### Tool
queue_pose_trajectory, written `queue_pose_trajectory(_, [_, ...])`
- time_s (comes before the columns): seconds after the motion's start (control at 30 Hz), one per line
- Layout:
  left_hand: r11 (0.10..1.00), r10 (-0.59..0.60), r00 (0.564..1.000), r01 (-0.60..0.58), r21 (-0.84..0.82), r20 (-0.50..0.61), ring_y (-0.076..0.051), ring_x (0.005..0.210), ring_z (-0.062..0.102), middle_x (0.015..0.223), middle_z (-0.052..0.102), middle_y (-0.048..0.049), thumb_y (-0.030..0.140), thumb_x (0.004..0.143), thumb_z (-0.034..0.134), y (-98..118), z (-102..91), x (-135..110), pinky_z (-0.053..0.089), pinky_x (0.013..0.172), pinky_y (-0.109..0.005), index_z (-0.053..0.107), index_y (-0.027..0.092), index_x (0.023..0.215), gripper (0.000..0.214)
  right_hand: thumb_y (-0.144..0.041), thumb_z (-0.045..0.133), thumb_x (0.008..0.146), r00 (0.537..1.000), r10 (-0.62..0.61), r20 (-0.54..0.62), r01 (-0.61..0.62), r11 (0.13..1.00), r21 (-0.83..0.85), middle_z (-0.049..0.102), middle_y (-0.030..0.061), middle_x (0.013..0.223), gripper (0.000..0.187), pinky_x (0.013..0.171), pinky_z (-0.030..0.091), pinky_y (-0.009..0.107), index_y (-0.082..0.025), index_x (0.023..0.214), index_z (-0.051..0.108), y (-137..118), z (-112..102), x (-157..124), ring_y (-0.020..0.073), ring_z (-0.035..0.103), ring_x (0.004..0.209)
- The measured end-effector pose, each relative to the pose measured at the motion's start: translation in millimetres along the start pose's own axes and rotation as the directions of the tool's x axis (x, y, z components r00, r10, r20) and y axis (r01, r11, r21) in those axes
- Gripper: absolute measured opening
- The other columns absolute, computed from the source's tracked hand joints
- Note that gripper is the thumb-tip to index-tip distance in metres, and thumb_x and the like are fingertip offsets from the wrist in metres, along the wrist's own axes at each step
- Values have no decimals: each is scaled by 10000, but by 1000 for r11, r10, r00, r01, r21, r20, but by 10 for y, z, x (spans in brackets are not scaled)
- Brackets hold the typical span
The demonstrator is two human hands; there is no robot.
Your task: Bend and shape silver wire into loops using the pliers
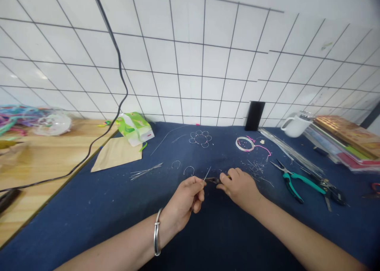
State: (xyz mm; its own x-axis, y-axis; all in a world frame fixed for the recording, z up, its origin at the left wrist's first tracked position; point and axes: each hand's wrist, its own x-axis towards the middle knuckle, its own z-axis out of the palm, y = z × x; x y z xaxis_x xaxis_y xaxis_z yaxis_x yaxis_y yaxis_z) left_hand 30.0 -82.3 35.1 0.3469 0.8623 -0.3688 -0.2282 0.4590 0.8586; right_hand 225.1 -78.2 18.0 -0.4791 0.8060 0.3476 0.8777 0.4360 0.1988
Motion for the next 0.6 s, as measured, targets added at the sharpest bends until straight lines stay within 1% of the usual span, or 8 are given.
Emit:
queue_pose_trajectory(0.1, [981,117,993,-116,155,1,-40,323,357,509,497,53,286,818,476,-10,-13,17,233,340,-168,455,179,759,124,-437,498,826,996,45,77,-57,985,162,510,54,801,268,648,360,295,-201,945,547,2,-32,7,183,462,758])
queue_pose_trajectory(0.2, [899,287,958,-269,344,-1,-56,378,438,568,538,39,328,859,432,36,-47,25,321,392,-175,458,184,805,156,-415,477,844,981,87,171,-154,890,429,523,48,841,254,693,384,295,-195,957,535,5,-126,8,175,481,801])
queue_pose_trajectory(0.27, [808,395,919,-352,472,10,-67,425,490,606,551,32,331,872,417,87,-84,26,373,443,-188,469,185,836,159,-407,426,870,961,96,261,-241,756,609,523,27,820,244,673,387,272,-200,945,532,8,-211,3,152,487,766])
queue_pose_trajectory(0.33, [705,484,874,-422,570,47,-74,469,526,643,557,26,307,878,416,128,-127,27,402,482,-196,484,183,871,142,-412,368,893,931,46,361,-320,577,752,507,2,765,269,623,378,242,-205,932,536,10,-289,-3,123,473,692])
queue_pose_trajectory(0.4, [618,541,835,-475,626,100,-75,497,545,673,559,21,282,882,412,140,-165,31,420,505,-199,499,181,913,137,-425,328,903,901,-44,432,-383,388,838,482,-11,727,309,587,366,223,-203,938,539,9,-336,-9,104,446,639])
queue_pose_trajectory(0.47, [566,562,812,-515,644,156,-73,509,552,693,562,18,262,887,403,121,-194,41,433,515,-199,507,180,943,144,-443,328,899,872,-118,474,-440,231,868,466,-14,717,332,583,364,217,-193,947,541,5,-347,-12,95,430,625])
queue_pose_trajectory(0.53, [536,567,798,-545,644,204,-71,516,556,703,567,15,245,892,393,84,-212,52,439,517,-200,512,180,956,150,-455,349,890,855,-153,496,-481,126,868,459,-12,721,340,593,363,217,-183,947,544,-1,-334,-15,91,426,628])
queue_pose_trajectory(0.6, [517,569,787,-567,641,238,-69,520,558,707,572,15,229,896,383,47,-220,63,442,518,-200,514,183,965,155,-465,370,880,848,-168,503,-499,70,864,449,-13,718,345,589,352,215,-176,940,548,-8,-318,-20,85,417,619])
